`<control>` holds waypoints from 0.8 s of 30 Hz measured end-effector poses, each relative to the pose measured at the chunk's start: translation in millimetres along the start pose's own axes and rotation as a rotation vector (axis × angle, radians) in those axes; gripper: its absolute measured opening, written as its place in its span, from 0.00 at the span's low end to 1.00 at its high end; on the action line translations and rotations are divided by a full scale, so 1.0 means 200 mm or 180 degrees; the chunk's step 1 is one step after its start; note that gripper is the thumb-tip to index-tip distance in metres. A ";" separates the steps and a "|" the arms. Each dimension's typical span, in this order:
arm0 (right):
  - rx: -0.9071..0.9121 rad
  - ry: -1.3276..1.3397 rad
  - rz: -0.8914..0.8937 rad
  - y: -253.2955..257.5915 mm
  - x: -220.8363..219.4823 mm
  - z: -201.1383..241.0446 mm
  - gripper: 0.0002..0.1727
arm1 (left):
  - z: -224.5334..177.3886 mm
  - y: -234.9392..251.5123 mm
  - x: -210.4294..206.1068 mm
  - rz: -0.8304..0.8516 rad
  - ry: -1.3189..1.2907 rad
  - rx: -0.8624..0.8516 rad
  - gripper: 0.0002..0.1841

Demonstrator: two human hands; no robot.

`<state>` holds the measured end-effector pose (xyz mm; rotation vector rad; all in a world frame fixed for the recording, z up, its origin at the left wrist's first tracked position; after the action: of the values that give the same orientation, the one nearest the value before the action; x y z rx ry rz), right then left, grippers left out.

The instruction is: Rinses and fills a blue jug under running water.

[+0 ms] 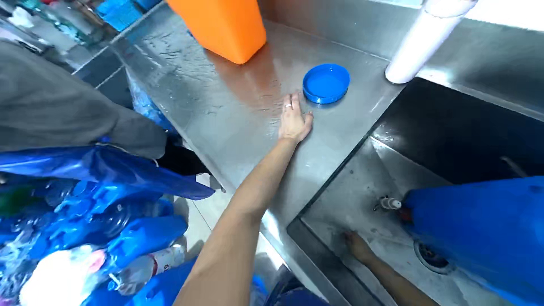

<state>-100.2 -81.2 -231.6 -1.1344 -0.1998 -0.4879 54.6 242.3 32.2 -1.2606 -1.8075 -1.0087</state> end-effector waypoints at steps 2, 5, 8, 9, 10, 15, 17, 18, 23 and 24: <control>0.0567 0.0776 -0.0580 -0.32 0.25 0.01 0.18 | -0.07 -0.10 0.01 -0.0021 -0.0060 0.0188 0.35; 0.1654 0.1213 -0.1892 -0.97 0.80 0.04 0.18 | -0.36 -0.36 -0.11 0.0161 -0.0579 -0.0117 0.31; 0.1858 0.1379 -0.2987 -1.40 1.27 -0.03 0.13 | -0.95 -0.52 -0.24 0.0439 -0.1439 -0.0838 0.25; 0.1857 0.1436 -0.3097 -1.45 1.39 -0.07 0.12 | -1.16 -0.53 -0.27 0.0454 -0.1665 -0.1073 0.23; 0.1773 0.1575 -0.3091 -1.46 1.49 -0.10 0.12 | -1.37 -0.53 -0.28 0.0450 -0.1875 -0.1234 0.22; 0.0907 0.1764 -0.2462 -1.38 1.65 -0.06 0.19 | -1.99 -0.46 -0.39 0.1414 -0.3332 -0.0164 0.25; 0.0923 0.1528 -0.2187 -1.41 1.65 -0.09 0.19 | -2.03 -0.46 -0.45 0.1421 -0.3687 0.0278 0.21; 0.0914 0.1405 -0.2101 -1.45 1.66 -0.15 0.20 | -2.03 -0.46 -0.47 0.1364 -0.3633 0.0265 0.20; 0.0515 -0.0174 -0.3188 -1.53 1.58 -0.89 0.31 | -2.09 -0.46 -0.58 0.1697 -0.0854 -0.1575 0.19; 0.0483 -0.0169 -0.3437 -1.56 1.52 -0.99 0.28 | -2.12 -0.48 -0.61 0.1883 -0.0313 -0.1799 0.18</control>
<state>3.0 -446.6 60.0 -0.8145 -0.8987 -1.3641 43.9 -203.7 97.6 -2.0571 -1.1055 -1.1461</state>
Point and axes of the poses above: each hand's wrist, its own y-axis towards the middle knuckle, its own x-axis out of the back of the hand, z = x × y, the point moved 2 cm from there along y, towards the middle knuckle, and after that the axes turned 11 degrees about -x, right-handed, at the moved point
